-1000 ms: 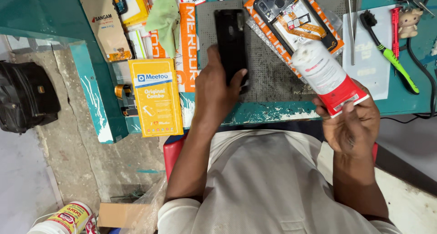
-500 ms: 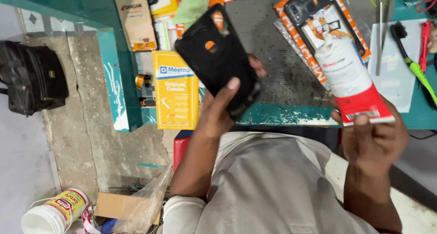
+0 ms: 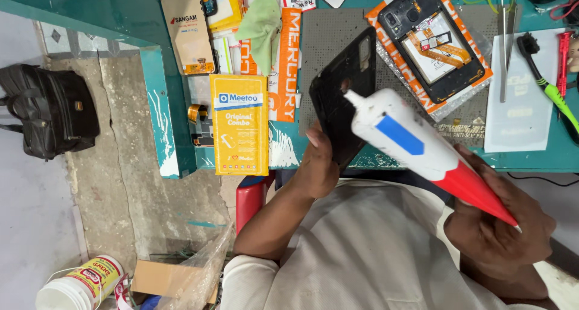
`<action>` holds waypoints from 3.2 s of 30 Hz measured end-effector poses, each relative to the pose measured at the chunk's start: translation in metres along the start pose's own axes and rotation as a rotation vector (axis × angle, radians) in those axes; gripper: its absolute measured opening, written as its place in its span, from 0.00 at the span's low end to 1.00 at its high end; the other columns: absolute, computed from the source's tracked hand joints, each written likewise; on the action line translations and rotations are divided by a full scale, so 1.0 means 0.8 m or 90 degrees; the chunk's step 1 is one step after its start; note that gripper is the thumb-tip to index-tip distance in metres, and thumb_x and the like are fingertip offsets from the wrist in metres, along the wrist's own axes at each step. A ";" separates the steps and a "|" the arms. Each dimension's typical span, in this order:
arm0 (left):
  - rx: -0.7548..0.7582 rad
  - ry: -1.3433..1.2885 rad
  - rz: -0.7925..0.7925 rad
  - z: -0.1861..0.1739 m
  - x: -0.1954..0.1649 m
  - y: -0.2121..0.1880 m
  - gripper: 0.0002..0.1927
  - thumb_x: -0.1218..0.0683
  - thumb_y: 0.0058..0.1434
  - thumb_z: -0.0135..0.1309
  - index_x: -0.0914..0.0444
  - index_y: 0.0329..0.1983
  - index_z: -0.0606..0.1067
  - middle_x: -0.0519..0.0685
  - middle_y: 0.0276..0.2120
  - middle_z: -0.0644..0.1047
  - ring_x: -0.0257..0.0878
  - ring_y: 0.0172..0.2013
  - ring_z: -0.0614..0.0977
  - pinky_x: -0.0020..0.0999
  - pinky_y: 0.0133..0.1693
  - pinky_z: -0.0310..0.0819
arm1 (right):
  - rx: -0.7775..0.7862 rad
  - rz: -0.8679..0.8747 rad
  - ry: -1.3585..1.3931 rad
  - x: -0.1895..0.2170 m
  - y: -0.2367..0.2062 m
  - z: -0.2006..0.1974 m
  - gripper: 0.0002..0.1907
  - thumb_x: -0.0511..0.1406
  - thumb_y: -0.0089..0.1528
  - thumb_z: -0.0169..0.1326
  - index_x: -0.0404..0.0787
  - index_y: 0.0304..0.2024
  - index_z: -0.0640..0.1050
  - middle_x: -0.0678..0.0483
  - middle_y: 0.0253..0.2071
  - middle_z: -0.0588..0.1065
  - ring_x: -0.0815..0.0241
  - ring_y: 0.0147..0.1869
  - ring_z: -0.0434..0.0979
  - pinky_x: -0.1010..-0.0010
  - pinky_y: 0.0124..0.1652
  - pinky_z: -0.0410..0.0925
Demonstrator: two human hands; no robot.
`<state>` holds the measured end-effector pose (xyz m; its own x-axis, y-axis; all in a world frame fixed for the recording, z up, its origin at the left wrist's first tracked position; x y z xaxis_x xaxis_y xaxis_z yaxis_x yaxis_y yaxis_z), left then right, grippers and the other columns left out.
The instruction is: The person pries open the back cover of a smartphone using a small blade tool, working around the edges of the device. They then pick up a tube of mobile phone adhesive, open it, and apply glue onto the inside of the removed back cover.
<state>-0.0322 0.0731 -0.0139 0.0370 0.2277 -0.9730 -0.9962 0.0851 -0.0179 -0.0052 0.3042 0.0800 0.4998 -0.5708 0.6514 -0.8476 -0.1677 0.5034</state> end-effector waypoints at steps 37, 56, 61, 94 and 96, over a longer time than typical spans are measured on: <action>-0.009 -0.138 0.008 0.008 0.003 0.000 0.53 0.23 0.70 0.32 0.68 0.81 0.50 0.53 0.76 0.60 0.40 0.74 0.60 0.39 0.78 0.50 | 0.006 -0.022 0.005 0.014 0.024 0.000 0.11 0.25 0.76 0.53 0.24 0.58 0.68 0.30 0.50 0.79 0.40 0.57 0.85 0.62 0.56 0.79; -0.012 -0.229 0.023 0.017 -0.009 0.005 0.54 0.25 0.68 0.39 0.67 0.82 0.46 0.52 0.78 0.56 0.40 0.74 0.60 0.39 0.75 0.52 | -0.010 -0.002 -0.003 0.009 0.034 -0.003 0.10 0.26 0.78 0.53 0.22 0.57 0.69 0.30 0.51 0.79 0.44 0.56 0.86 0.65 0.56 0.79; -0.009 -0.240 0.024 0.019 -0.009 0.006 0.55 0.25 0.68 0.40 0.68 0.82 0.47 0.52 0.77 0.58 0.40 0.72 0.62 0.41 0.74 0.54 | -0.025 -0.008 -0.018 0.009 0.036 -0.005 0.10 0.26 0.77 0.54 0.22 0.55 0.70 0.31 0.49 0.80 0.44 0.54 0.86 0.66 0.53 0.79; -0.024 -0.172 0.016 0.022 -0.032 0.015 0.56 0.21 0.63 0.39 0.70 0.75 0.53 0.55 0.59 0.72 0.42 0.59 0.74 0.40 0.67 0.66 | -0.068 0.014 -0.017 -0.017 0.027 -0.007 0.10 0.28 0.78 0.55 0.23 0.54 0.71 0.32 0.49 0.81 0.46 0.53 0.87 0.68 0.55 0.80; 0.000 -0.156 0.029 0.024 -0.035 0.015 0.54 0.20 0.66 0.37 0.72 0.72 0.59 0.55 0.57 0.72 0.41 0.55 0.74 0.38 0.65 0.68 | -0.067 0.014 -0.046 -0.014 0.027 -0.007 0.10 0.28 0.78 0.55 0.23 0.53 0.72 0.32 0.48 0.81 0.46 0.52 0.87 0.67 0.53 0.79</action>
<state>-0.0439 0.0860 0.0175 0.0092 0.4602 -0.8878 -0.9973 0.0686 0.0253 -0.0282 0.3116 0.0868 0.4642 -0.6302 0.6224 -0.8327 -0.0712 0.5491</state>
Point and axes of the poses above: each hand's wrist, its own y-axis towards the middle knuckle, its own z-axis out of the palm, x = y × z, the point moved 8 cm from there along y, towards the middle knuckle
